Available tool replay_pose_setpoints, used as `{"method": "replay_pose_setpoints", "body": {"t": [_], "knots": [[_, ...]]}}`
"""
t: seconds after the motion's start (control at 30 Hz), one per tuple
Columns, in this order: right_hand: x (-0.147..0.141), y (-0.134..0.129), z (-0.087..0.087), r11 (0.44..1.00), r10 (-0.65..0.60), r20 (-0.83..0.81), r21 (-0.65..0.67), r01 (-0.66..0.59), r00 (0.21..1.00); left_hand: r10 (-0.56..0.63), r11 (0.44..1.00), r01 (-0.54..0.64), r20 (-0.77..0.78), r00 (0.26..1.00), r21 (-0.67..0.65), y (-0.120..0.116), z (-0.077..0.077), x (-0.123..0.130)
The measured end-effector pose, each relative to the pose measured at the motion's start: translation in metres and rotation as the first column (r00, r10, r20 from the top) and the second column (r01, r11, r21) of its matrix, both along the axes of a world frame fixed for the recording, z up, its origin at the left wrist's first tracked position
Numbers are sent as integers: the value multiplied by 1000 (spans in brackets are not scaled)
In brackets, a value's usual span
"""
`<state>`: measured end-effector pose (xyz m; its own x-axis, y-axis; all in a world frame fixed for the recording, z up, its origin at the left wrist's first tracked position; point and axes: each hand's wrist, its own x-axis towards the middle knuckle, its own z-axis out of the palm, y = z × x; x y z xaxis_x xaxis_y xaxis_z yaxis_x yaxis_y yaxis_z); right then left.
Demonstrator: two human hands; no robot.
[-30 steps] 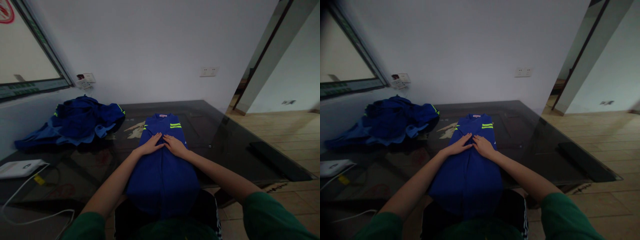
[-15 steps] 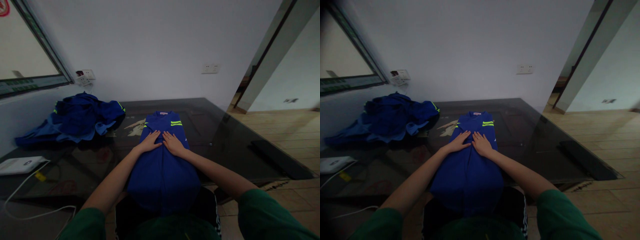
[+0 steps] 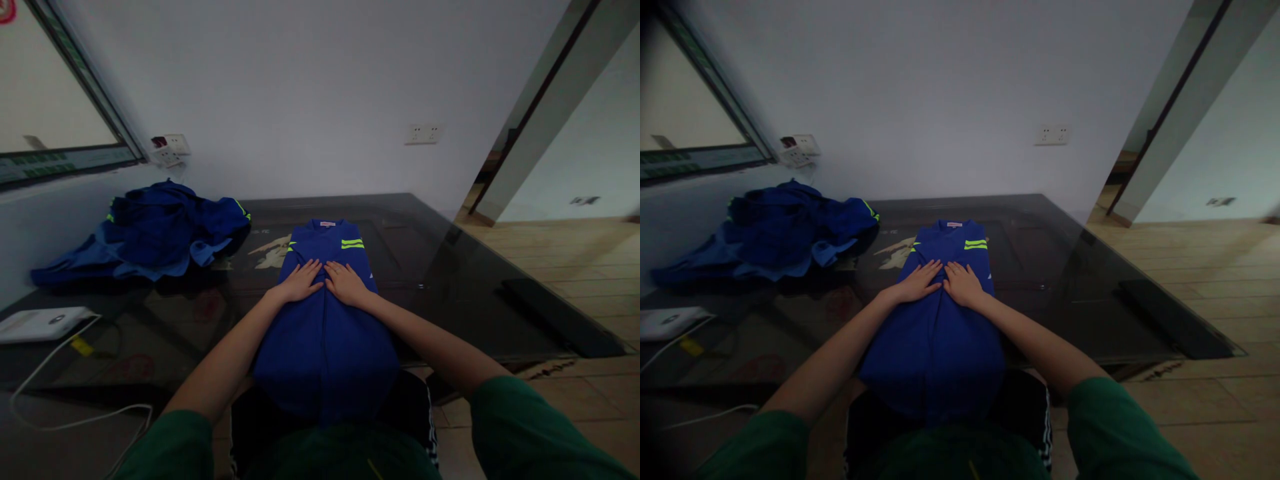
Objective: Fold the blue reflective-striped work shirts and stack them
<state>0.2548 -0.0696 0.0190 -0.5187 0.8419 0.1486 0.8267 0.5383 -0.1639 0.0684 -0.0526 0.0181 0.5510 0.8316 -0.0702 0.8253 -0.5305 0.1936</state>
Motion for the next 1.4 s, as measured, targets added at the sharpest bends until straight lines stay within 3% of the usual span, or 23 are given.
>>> {"method": "replay_pose_setpoints", "body": {"t": [0.43,0.53,0.63,0.7,0.77,0.83,0.87,0.9,0.93,0.97,1.0,1.03,1.1,1.13,1.2,1.27,1.4], "knots": [[-2,1,5,1000,-12,-30,16,12,999,41,999,-41,-40,998,-13,-2,5,5],[10,5,12,998,42,-91,-45,-47,995,99,994,-99,-3,995,38,-7,31,0],[38,-11,33,994,103,-284,-17,-112,953,103,967,-160,270,957,197,-37,78,-14],[64,-41,54,989,117,-454,-28,-145,883,53,963,-183,530,846,196,-76,107,-28],[94,-85,75,951,67,-577,-211,-228,814,142,977,-211,712,688,9,-128,119,-46],[124,-135,84,811,-25,-589,-485,-328,808,271,957,-79,754,599,-280,-183,107,-65],[137,-158,81,700,-63,-565,-613,-366,823,340,894,25,714,613,-447,-208,90,-75],[149,-178,72,563,-92,-516,-733,-383,852,395,786,117,639,660,-607,-230,69,-83],[158,-195,58,459,-130,-451,-817,-350,883,467,674,121,547,694,-729,-248,43,-90],[164,-207,39,413,-166,-376,-866,-282,911,535,595,76,465,705,-800,-261,17,-95],[167,-214,18,438,-219,-308,-879,-189,926,599,541,-10,376,707,-841,-269,-10,-99],[168,-217,-3,509,-279,-265,-856,-92,923,654,532,-129,309,690,-837,-273,-34,-100],[162,-212,-40,611,-418,-290,-791,31,861,747,574,-317,324,581,-755,-271,-69,-98],[157,-207,-54,643,-437,-348,-766,18,829,777,584,-370,364,514,-723,-267,-80,-94],[143,-196,-69,660,-426,-466,-747,-86,776,810,578,-377,451,375,-724,-257,-90,-83],[127,-190,-73,631,-411,-538,-750,-195,736,828,560,-328,500,254,-761,-249,-92,-73],[105,-197,-73,554,-535,-506,-815,-171,677,824,564,-305,544,158,-767,-252,-95,-66]]}}
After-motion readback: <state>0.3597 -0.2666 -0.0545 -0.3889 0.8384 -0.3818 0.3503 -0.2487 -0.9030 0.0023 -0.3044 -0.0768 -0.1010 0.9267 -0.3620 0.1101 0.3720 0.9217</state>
